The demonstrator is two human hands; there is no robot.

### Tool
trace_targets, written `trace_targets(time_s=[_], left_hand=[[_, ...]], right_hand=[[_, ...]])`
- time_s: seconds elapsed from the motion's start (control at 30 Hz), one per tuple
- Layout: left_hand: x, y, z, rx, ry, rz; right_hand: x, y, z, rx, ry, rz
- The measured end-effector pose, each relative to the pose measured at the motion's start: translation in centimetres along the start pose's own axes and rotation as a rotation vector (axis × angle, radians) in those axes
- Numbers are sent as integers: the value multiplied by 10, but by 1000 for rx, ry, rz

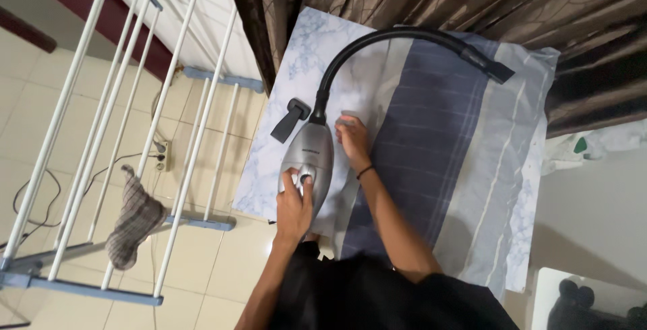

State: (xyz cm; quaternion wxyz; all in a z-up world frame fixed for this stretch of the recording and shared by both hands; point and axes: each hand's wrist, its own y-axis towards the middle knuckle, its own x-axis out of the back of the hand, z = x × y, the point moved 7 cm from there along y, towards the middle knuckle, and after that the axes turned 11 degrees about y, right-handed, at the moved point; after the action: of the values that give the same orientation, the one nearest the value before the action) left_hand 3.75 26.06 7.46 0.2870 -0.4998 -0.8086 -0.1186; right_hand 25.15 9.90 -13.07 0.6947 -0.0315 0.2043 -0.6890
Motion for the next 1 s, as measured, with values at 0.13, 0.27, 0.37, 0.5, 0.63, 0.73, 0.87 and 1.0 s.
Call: trace_targets(time_s=[0.13,0.27,0.37,0.5,0.63,0.73,0.87,1.0], left_hand=[[-4,-1,4,79,36,54],[-2,4,2,137,42,105],[-1,-1,-2,120,60,96],[-2,3,-5,49,52,31],[-15,2,11,142,119,133],[-17,-4,16,82,211,112],[-24,-12,19,28,313,130],[-17,-18,21,18,321,146]], right_hand=[[-2,43,-7,-99,134,7],[-13,91,-15,-176,284,5],[-23,112,-22,-280,339,3],[-46,134,-5,-282,341,51],[-52,148,10,-247,392,59],[-53,153,29,-69,411,74],[-39,170,71,50,524,57],[-8,195,138,178,615,-30]])
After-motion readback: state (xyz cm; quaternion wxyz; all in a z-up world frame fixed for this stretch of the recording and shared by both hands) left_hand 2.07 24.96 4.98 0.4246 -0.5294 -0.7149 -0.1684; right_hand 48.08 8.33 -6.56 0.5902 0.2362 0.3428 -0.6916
